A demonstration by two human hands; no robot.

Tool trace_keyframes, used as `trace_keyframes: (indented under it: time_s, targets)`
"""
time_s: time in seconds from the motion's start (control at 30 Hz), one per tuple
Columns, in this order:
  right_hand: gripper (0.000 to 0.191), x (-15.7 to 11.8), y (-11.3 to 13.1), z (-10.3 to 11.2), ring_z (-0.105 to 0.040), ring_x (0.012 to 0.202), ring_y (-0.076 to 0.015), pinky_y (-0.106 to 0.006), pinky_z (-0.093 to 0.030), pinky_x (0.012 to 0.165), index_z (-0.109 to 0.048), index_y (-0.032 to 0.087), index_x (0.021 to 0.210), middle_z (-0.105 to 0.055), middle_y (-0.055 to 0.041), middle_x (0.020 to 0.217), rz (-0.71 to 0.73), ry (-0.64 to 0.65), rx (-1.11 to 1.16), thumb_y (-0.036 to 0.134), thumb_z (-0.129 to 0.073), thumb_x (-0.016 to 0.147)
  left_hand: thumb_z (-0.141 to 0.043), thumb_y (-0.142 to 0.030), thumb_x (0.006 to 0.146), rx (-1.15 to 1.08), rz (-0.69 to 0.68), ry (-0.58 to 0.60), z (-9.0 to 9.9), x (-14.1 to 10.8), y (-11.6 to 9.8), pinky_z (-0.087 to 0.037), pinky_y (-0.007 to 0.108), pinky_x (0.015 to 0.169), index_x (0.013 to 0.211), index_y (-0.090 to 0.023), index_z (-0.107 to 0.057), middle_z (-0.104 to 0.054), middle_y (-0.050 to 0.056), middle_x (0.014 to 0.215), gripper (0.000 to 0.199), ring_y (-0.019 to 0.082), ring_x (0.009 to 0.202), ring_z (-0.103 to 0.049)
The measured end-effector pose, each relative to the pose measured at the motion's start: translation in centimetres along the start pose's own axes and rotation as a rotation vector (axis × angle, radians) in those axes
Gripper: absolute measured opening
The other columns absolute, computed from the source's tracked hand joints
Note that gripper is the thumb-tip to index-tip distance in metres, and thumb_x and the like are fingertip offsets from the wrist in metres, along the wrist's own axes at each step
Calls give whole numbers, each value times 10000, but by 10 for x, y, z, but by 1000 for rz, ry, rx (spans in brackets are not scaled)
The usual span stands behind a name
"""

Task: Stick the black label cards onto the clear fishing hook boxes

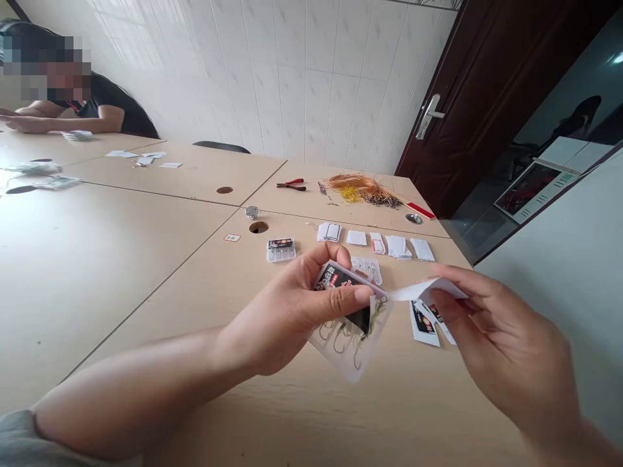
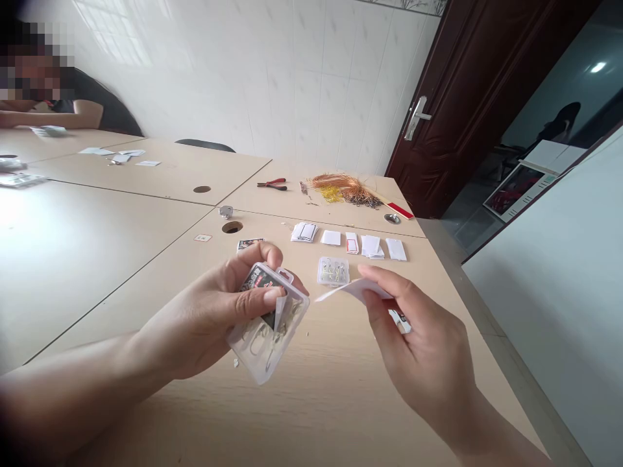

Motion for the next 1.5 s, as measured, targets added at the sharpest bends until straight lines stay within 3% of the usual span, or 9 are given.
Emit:
trace_keyframes:
  time_s: [0.1, 0.23, 0.37, 0.47, 0.53, 0.77, 1.0, 1.4, 1.5]
  targets:
    - [176, 5, -9, -2, -730, 838, -118, -171, -575, 742, -700, 301, 876, -755, 35, 887, -102, 87, 342, 193, -583, 951, -834, -226, 829, -28, 70, -22, -2, -1, 1, -476, 134, 543, 855, -203, -533, -709, -24, 783, 303, 73, 626, -617]
    - [252, 3, -5, -2, -617, 627, -125, -202, -543, 592, -646, 270, 767, -609, 28, 684, -198, 247, 629, 108, -509, 902, -756, -181, 868, -70, 148, -22, -5, -5, 5, -502, 163, 560, 902, -191, -590, -696, 0, 781, 169, 99, 658, -629]
    - [301, -7, 23, 7, -649, 602, -115, -184, -536, 557, -650, 276, 1027, -652, 28, 714, 102, 274, 305, 71, -447, 941, -700, -77, 830, -121, 176, 0, -6, -9, 9, -542, 212, 684, 1033, -191, -633, -733, 30, 892, 243, 130, 773, -680]
    - [223, -14, 44, 5, -727, 681, -116, -194, -586, 665, -580, 229, 1178, -747, 4, 799, 404, 281, 44, 179, -424, 1028, -673, -22, 809, -108, 166, 44, -8, -11, 11, -520, 213, 728, 1092, -196, -640, -740, 25, 929, 334, 123, 814, -670]
    - [238, -16, 50, 0, -755, 700, -125, -215, -600, 675, -567, 197, 1200, -782, -19, 808, 494, 283, -49, 299, -386, 1083, -670, -14, 829, -86, 151, 84, -10, -11, 11, -497, 199, 732, 1103, -198, -634, -731, 13, 925, 332, 107, 820, -652]
    - [351, -11, 45, -9, -710, 607, -114, -219, -573, 558, -578, 150, 1220, -750, -6, 751, 444, 298, -61, 404, -370, 1095, -672, -23, 873, -27, 153, 139, -11, -14, 15, -468, 227, 829, 1223, -250, -552, -676, 2, 1013, 433, 115, 927, -598]
    - [333, -10, 43, -5, -601, 473, -77, -171, -496, 482, -580, 136, 1221, -651, 34, 650, 401, 273, -40, 375, -387, 1094, -673, -34, 841, 125, 117, 143, -7, -17, 15, -391, 192, 675, 1306, -345, -500, -603, -24, 963, 586, 104, 794, -500]
    - [290, -8, 33, 2, -452, 362, -46, -168, -414, 403, -534, 189, 1273, -579, 71, 660, 295, 196, -32, 379, -461, 1067, -666, -74, 839, 227, 101, 148, -5, -18, 13, -378, 192, 631, 1349, -367, -449, -553, -18, 924, 626, 108, 738, -451]
    - [277, -9, 37, 3, -459, 368, -44, -155, -415, 404, -531, 187, 1254, -589, 73, 660, 341, 204, -23, 379, -453, 1070, -669, -80, 831, 240, 99, 145, -6, -17, 12, -381, 197, 631, 1366, -363, -430, -557, -15, 935, 651, 110, 738, -453]
Point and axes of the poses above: each hand's wrist, its own x-axis towards the middle knuckle, its own z-axis out of the back of the hand, y = z × x, the point moved 5 cm from there along x, towards the middle knuckle
